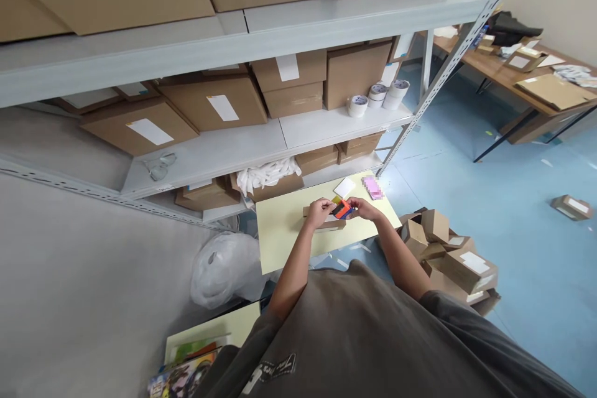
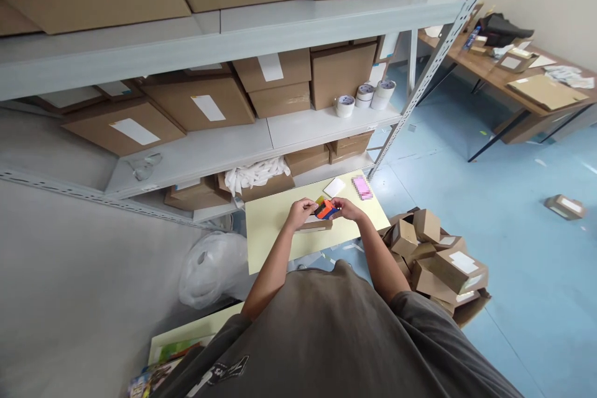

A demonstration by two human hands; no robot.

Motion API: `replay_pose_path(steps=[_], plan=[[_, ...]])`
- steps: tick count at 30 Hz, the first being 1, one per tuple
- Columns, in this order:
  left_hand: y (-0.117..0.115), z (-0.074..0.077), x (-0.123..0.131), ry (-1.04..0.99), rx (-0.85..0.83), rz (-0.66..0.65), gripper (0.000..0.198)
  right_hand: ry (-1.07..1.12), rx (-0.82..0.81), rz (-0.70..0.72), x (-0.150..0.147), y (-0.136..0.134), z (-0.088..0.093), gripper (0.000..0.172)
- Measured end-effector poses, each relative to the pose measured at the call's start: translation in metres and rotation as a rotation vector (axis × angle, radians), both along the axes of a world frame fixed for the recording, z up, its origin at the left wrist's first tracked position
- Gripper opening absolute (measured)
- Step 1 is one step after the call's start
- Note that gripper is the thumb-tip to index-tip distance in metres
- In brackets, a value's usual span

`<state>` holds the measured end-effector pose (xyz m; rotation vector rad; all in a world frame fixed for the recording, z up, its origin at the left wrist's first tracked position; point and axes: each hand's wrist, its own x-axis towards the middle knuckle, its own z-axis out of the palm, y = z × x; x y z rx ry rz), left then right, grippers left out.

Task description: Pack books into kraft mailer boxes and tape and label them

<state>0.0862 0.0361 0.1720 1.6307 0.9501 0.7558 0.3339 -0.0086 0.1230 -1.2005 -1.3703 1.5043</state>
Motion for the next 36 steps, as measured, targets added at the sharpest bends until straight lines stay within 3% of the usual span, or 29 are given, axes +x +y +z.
replay_pose_path(steps=[6, 15, 21, 24, 31, 36], plan=[[0.001, 0.004, -0.006, 0.012, 0.021, 0.058, 0.035, -0.009, -0.003, -0.009, -0.008, -0.002, 0.010, 0.053], [-0.002, 0.012, -0.013, -0.090, -0.135, 0.105, 0.045, -0.033, 0.023, -0.030, -0.012, 0.000, 0.019, 0.055], [-0.001, 0.019, -0.017, -0.027, -0.009, 0.072, 0.035, -0.020, 0.035, -0.012, -0.018, 0.004, 0.019, 0.055], [0.000, 0.016, -0.017, -0.036, -0.031, 0.106, 0.039, 0.003, 0.042, -0.010, -0.021, 0.003, 0.018, 0.053], [0.002, 0.007, -0.023, -0.119, -0.323, 0.124, 0.072, -0.028, -0.011, 0.009, -0.015, -0.001, 0.023, 0.055], [-0.002, 0.001, -0.026, -0.021, -0.188, 0.218, 0.051, -0.091, -0.082, -0.016, -0.012, -0.007, 0.030, 0.055]])
